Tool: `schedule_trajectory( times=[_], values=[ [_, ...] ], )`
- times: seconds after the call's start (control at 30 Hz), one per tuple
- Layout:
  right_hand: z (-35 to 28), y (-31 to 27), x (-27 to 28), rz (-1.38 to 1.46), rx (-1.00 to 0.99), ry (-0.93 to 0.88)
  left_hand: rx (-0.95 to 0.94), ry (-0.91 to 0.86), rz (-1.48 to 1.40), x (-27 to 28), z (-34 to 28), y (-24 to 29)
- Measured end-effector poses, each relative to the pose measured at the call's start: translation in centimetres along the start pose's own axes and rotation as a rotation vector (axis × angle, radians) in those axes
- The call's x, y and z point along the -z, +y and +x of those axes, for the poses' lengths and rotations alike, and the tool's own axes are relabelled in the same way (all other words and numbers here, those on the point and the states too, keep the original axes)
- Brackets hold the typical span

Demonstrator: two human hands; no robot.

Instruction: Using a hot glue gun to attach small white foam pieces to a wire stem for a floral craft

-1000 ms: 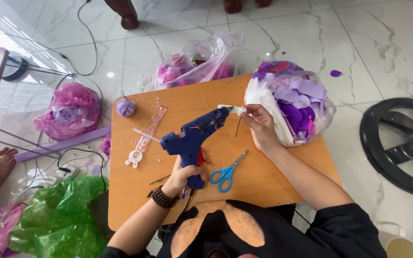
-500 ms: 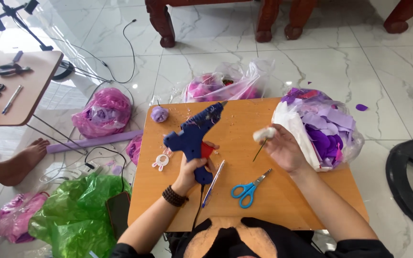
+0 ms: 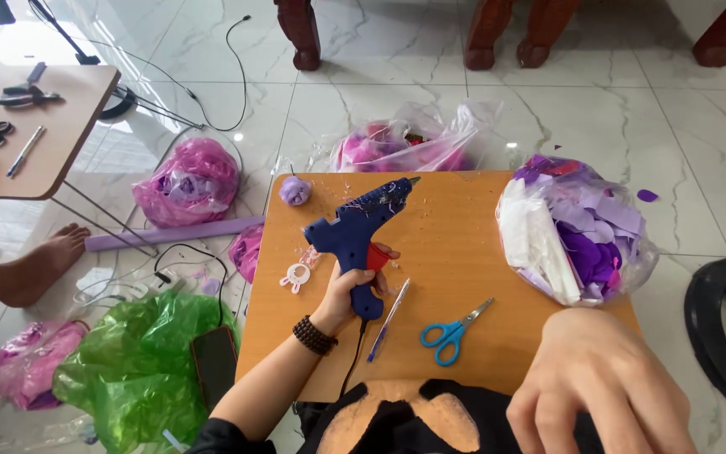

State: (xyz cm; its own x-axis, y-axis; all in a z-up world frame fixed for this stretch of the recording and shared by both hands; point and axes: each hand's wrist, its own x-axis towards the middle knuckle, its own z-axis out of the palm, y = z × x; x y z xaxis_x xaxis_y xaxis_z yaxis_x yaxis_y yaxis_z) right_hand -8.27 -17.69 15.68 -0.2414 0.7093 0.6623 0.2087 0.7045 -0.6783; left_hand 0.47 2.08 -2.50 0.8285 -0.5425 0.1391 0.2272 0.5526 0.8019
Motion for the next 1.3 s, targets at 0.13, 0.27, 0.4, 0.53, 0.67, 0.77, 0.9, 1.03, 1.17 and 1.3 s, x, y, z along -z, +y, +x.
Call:
schedule_trajectory(
  times=[0.13, 0.27, 0.4, 0.53, 0.67, 0.77, 0.9, 1.03, 1.17, 1.3],
  values=[
    [-1.3, -0.4, -1.1, -0.065, -0.085, 0.044, 0.038, 0.009, 0.003, 0.0, 0.1, -0.2],
    [-1.3, -1.0, -0.6, -0.326, -0.339, 0.315, 0.005, -0.004, 0.017, -0.1, 0.5, -0.1],
    [-8.3, 1.6, 1.8, -0.948, -0.982, 1.073, -0.012, 0.065, -0.005, 0.2, -0.2, -0.6],
    [-21.7, 7.5, 3.4, -0.756, -0.763, 1.719, 0.020, 0.146, -0.005, -0.7, -0.8, -0.4],
    [-23.5, 10.3, 1.7, -0.036, -0.369, 2.211, -0.007, 0.003, 0.090, -1.3, -0.9, -0.7],
    [-24.4, 11.3, 0.3, -0.079, -0.315, 2.212, 0.041, -0.040, 0.137, -2.4, -0.7, -1.0],
    [-23.4, 11.9, -1.8, -0.192, -0.344, 2.137, 0.031, -0.112, 0.201, -1.4, -0.5, -2.4],
    [-22.4, 10.7, -1.3, -0.174, -0.260, 2.109, 0.033, -0.109, 0.249, -3.1, -0.6, 0.1],
    [-21.7, 11.0, -1.5, -0.179, -0.276, 2.102, 0.052, -0.106, 0.261, -3.3, -0.6, 0.6],
    [-21.1, 11.1, -1.6, -0.241, -0.276, 2.097, 0.079, -0.116, 0.297, -1.3, -0.7, -1.1]
  ],
)
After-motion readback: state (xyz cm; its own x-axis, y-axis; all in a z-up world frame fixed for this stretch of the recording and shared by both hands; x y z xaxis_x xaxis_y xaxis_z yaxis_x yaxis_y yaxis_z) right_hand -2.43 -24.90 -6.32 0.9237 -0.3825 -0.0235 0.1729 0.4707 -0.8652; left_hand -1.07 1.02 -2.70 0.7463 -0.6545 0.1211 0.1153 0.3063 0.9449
